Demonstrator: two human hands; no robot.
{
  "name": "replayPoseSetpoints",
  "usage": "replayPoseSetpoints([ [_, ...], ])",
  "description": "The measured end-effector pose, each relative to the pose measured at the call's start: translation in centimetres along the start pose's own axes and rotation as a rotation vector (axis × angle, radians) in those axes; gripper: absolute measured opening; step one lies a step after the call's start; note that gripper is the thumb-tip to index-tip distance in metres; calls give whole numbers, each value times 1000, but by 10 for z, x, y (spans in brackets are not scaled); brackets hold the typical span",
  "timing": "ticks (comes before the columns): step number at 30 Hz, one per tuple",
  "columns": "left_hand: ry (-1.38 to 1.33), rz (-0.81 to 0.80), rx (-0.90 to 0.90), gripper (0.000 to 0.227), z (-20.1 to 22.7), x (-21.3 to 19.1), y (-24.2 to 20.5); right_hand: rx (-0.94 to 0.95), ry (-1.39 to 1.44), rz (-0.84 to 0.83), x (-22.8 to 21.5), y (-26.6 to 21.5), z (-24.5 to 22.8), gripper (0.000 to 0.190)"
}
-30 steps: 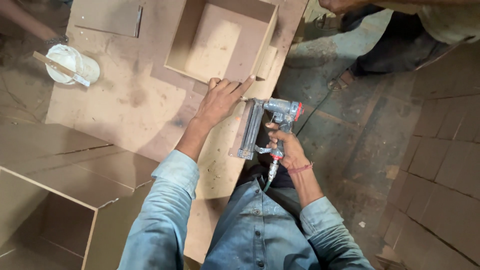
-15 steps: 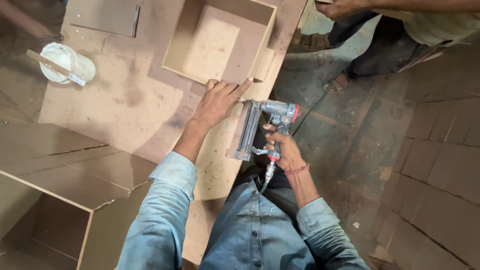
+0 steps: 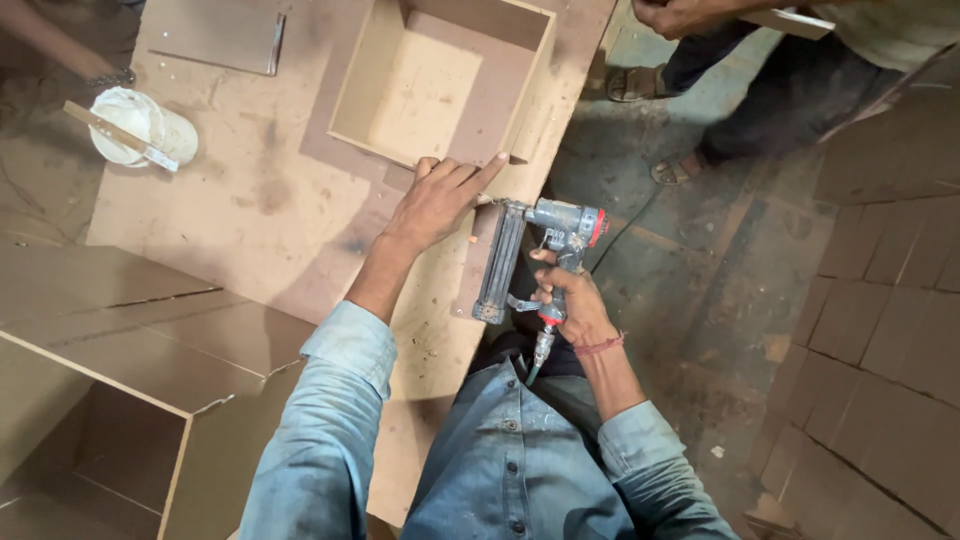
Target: The person assembles small wooden boxes by positioning thin wooden strips and fastening them with a pneumatic nail gun. They repeatedly align pieces, fire nails, and reposition the partially assembled boxes on a workbench.
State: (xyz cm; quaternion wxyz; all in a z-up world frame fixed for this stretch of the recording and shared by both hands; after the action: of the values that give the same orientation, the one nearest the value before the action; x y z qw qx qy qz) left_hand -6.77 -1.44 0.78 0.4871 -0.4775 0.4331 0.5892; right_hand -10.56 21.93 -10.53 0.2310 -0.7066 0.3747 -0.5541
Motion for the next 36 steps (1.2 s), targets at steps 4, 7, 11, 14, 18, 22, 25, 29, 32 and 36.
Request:
replayPoseSetpoints([
  [4, -39, -79, -25, 67, -6, 3, -1, -8, 26, -33, 11, -3, -1, 37],
  [7, -65, -33, -6, 67, -3, -1, 2, -15, -8, -17, 11, -3, -4, 39],
  [11, -96, -99, -28, 67, -4, -2, 2, -34, -2, -6, 12, -4, -4, 38],
  [14, -152, -164, -60, 63, -4, 0, 2, -64, 2, 1, 14, -10, -8, 39],
  [18, -279, -107, -84, 51, -10, -8, 3, -102, -16, -51, 28, -19, -15, 39],
  [22, -399, -107, -119, 55, -10, -5, 1, -108, -59, -36, 33, -27, -17, 41],
  [25, -411, -96, -109, 57, -12, -6, 2, -109, -69, -35, 38, -26, -18, 41],
  [29, -407, -98, -127, 56, -12, -5, 1, -119, -73, -41, 38, -27, -17, 41],
  [32, -406, -100, -133, 55, -13, -4, 1, -129, -81, -35, 37, -25, -18, 41],
  [36, -396, -95, -134, 53, -13, -3, 1, -138, -99, -28, 36, -26, -19, 39],
])
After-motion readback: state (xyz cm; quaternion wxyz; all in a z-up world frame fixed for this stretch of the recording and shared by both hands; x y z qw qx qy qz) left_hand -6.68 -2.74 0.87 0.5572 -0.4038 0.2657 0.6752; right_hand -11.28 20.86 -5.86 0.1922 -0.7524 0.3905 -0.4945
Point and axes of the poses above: each hand's wrist, its own y-axis towards the middle knuckle, its own x-axis out of the palm, z = x × y, the point moved 7 cm from there along y, towards the middle knuckle, and after that the axes turned 12 degrees about y, right-handed, at the moved point
